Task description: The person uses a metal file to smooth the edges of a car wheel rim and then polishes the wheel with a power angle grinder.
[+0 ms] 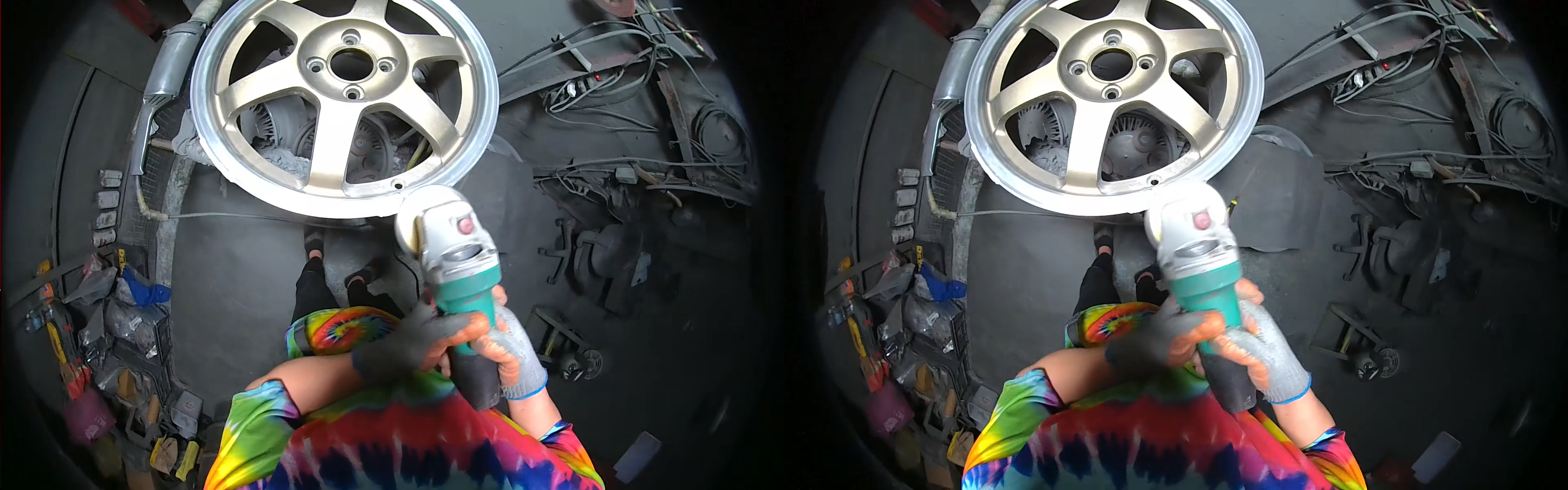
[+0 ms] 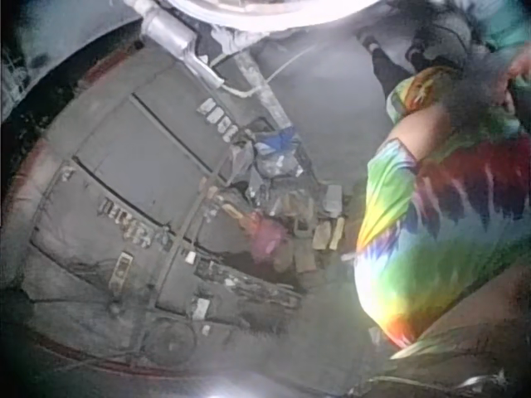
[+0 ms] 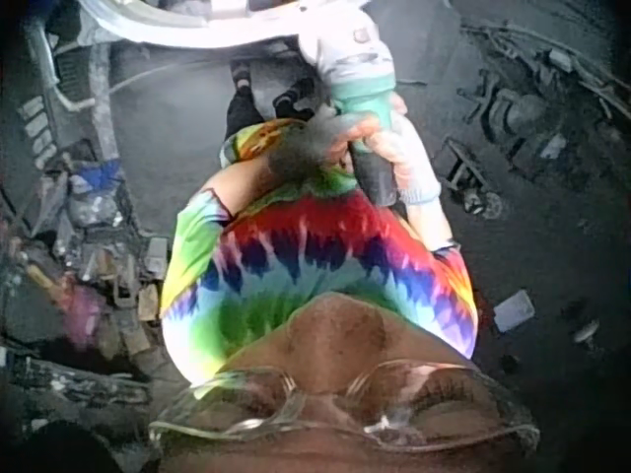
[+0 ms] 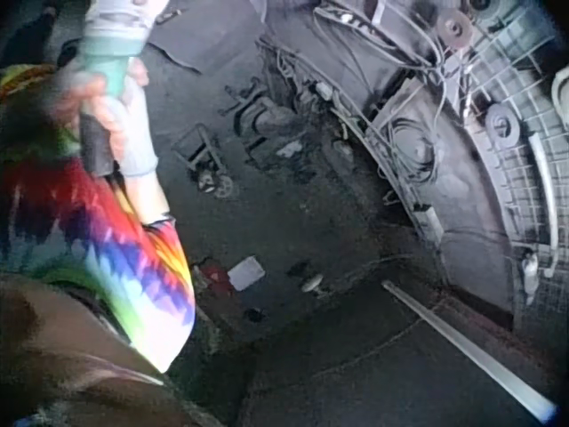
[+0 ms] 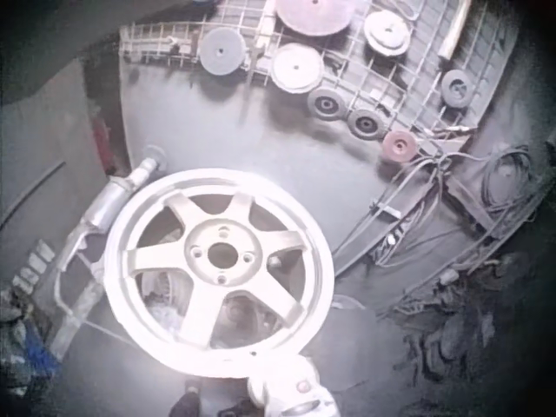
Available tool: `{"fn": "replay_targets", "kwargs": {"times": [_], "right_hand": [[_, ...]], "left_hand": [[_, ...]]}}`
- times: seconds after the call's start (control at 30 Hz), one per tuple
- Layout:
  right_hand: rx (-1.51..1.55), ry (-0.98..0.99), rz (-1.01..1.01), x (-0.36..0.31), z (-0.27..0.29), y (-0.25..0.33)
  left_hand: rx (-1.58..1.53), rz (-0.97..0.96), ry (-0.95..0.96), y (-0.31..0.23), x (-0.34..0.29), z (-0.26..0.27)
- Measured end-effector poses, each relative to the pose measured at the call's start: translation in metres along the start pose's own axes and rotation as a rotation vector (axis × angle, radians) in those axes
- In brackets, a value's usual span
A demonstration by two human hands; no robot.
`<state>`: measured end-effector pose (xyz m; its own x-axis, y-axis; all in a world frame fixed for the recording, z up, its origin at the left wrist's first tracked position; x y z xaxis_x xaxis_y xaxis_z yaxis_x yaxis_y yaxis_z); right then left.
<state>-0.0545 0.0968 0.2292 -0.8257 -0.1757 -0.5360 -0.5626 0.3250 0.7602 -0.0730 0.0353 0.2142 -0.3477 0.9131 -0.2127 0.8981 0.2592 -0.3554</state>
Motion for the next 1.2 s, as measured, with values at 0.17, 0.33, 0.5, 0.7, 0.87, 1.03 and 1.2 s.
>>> {"fn": "replay_targets", "kwargs": {"times": [0.17, 0.33, 0.5, 0.7, 0.87, 1.03, 1.2], "right_hand": [[0.0, -0.177, -0.086, -0.01, 0.019, -0.023], [-0.034, -0.146, -0.062, -0.008, 0.008, -0.01], [0.005, -0.1, -0.131, -0.01, 0.001, -0.009], [1.051, 0.237, -0.259, -0.012, -0.011, -0.032], [0.021, -0.161, -0.075, -0.007, 0.017, -0.02], [1.119, 0.619, -0.274, 0.003, -0.025, -0.045], [-0.068, -0.09, -0.101, -0.005, 0.002, 0.01]], "left_hand": [[-0.041, -0.207, -0.143, -0.017, -0.004, 0.007], [-0.054, -0.029, -0.024, -0.002, -0.001, -0.002], [-0.094, 0.019, -0.024, 0.002, -0.001, 0.001], [0.09, -0.194, -0.095, -0.011, -0.003, 0.002], [0.019, -0.138, -0.068, -0.009, 0.007, 0.003], [0.177, -0.358, -0.176, -0.017, -0.001, 0.001], [-0.043, 0.008, -0.068, 0.003, 0.009, 0.004]]}}
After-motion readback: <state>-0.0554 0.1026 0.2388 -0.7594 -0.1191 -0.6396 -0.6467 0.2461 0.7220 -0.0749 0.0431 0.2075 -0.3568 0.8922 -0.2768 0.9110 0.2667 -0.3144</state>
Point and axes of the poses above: each hand's wrist, its own x-axis towards the middle knuckle, its own z-axis out of the back of the hand, y = z × x, the point moved 10 cm from there along x, towards the middle knuckle, and after that the axes turned 10 degrees about z, right-handed, at the moved point
